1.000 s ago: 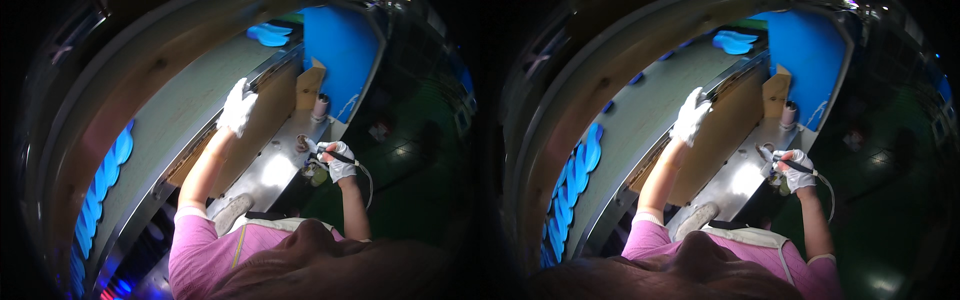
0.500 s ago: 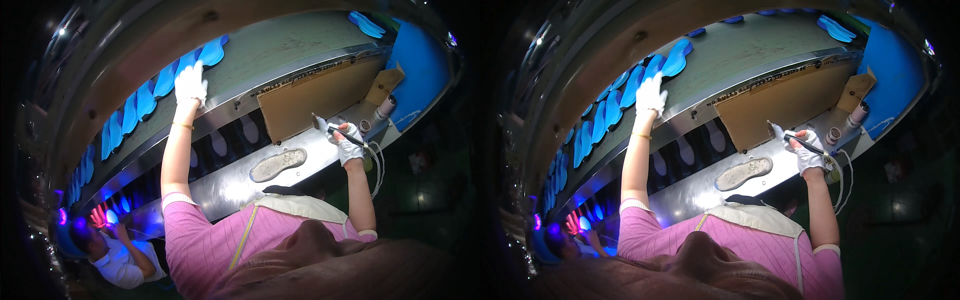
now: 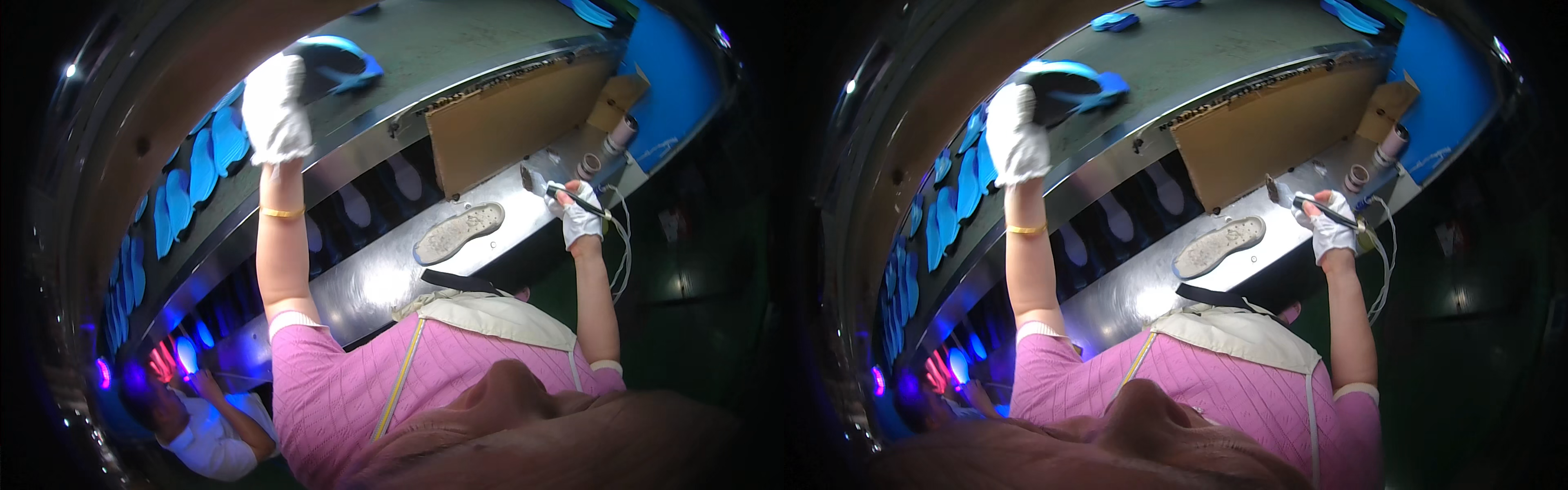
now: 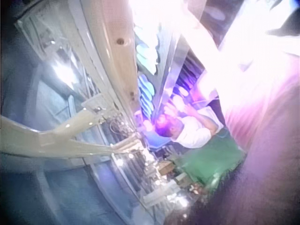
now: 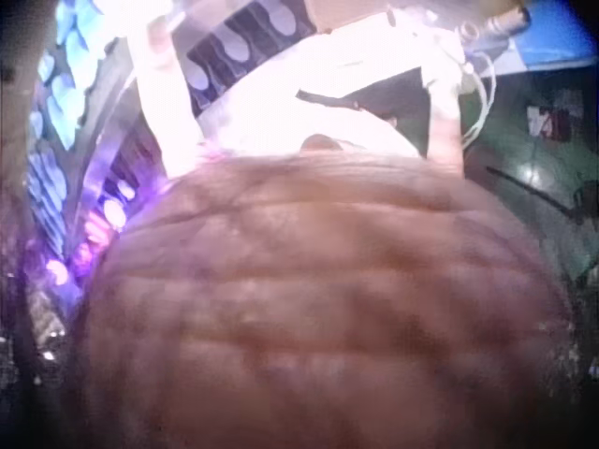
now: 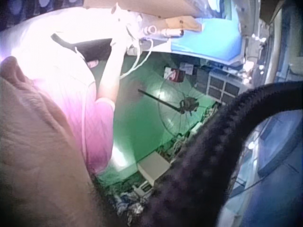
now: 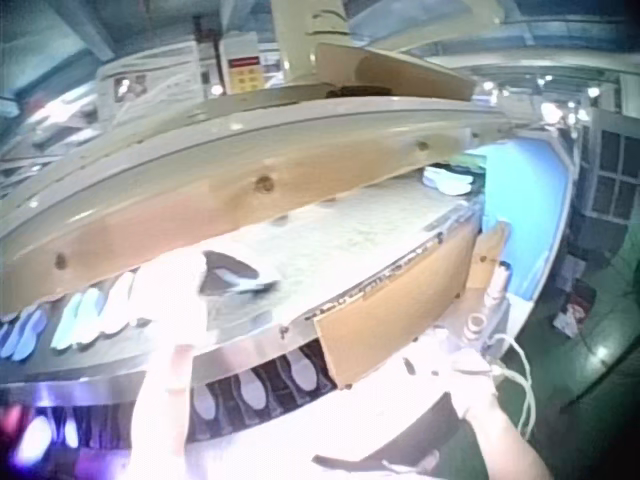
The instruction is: The person walks to an assembly line workstation, puts down a cup, and repeatedly takes shoe soles from an upper tray, applies liquid onto them with a handheld brush tool, and places them onto a conveyor.
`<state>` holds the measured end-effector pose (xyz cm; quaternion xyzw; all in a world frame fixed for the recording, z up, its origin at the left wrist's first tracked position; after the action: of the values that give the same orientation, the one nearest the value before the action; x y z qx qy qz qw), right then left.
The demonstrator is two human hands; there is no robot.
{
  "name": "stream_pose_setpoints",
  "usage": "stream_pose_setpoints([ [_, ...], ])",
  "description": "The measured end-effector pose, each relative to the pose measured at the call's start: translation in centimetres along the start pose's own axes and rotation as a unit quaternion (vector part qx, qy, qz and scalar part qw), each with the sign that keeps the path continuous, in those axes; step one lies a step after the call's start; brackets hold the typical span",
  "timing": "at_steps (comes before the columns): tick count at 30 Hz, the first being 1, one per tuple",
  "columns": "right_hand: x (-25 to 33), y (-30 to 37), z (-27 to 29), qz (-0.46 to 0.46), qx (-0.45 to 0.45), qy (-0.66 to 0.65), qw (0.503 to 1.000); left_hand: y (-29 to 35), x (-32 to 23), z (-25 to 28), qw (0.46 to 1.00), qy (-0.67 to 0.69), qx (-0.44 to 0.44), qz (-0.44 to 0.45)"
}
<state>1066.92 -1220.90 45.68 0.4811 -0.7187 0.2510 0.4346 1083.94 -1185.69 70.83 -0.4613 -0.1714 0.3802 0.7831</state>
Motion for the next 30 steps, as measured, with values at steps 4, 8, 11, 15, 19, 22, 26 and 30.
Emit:
stream_pose_setpoints([
  [4,1.2,0.3,-2.4,0.038,-0.004,-0.046,0.998,1.2,-1.8,1.9,0.651,0.741,-0.025,0.162],
  [8,2.4,1.5,-5.2,0.062,0.044,0.023,0.997,5.5,-4.2,-4.4,0.528,0.808,0.157,0.209],
  [11,1.8,2.8,-9.0,0.003,0.131,-0.009,0.991,12.9,-7.5,-8.9,0.341,0.830,0.209,0.389],
  [15,0.7,2.2,-10.3,0.028,0.151,0.060,0.986,18.0,-13.2,-9.3,0.272,0.767,0.194,0.548],
  [19,1.0,1.1,-11.3,0.063,0.120,0.064,0.989,17.8,-15.5,-8.8,0.359,0.711,0.196,0.572],
  [22,0.5,0.4,-11.9,0.126,0.087,0.054,0.987,19.5,-15.3,-10.4,0.375,0.707,0.200,0.565],
  [26,1.2,1.5,-14.6,0.130,0.190,0.160,0.960,20.9,-14.1,-11.9,0.347,0.710,0.118,0.602],
  [30,0.2,0.9,-12.4,0.109,0.085,0.110,0.984,20.0,-13.7,-10.8,0.339,0.739,0.156,0.560],
])
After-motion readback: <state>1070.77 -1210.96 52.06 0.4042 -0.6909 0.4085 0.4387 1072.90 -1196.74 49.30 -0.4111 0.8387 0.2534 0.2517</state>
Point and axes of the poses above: each hand's wrist, its own y-axis away from the middle knuckle, its own z-axis out of the back of the hand, x = y × z, the point moved 3 cm from there along -y, towards the middle knuckle, and after that the axes turned 10 degrees about -y, right-handed, at the moved point
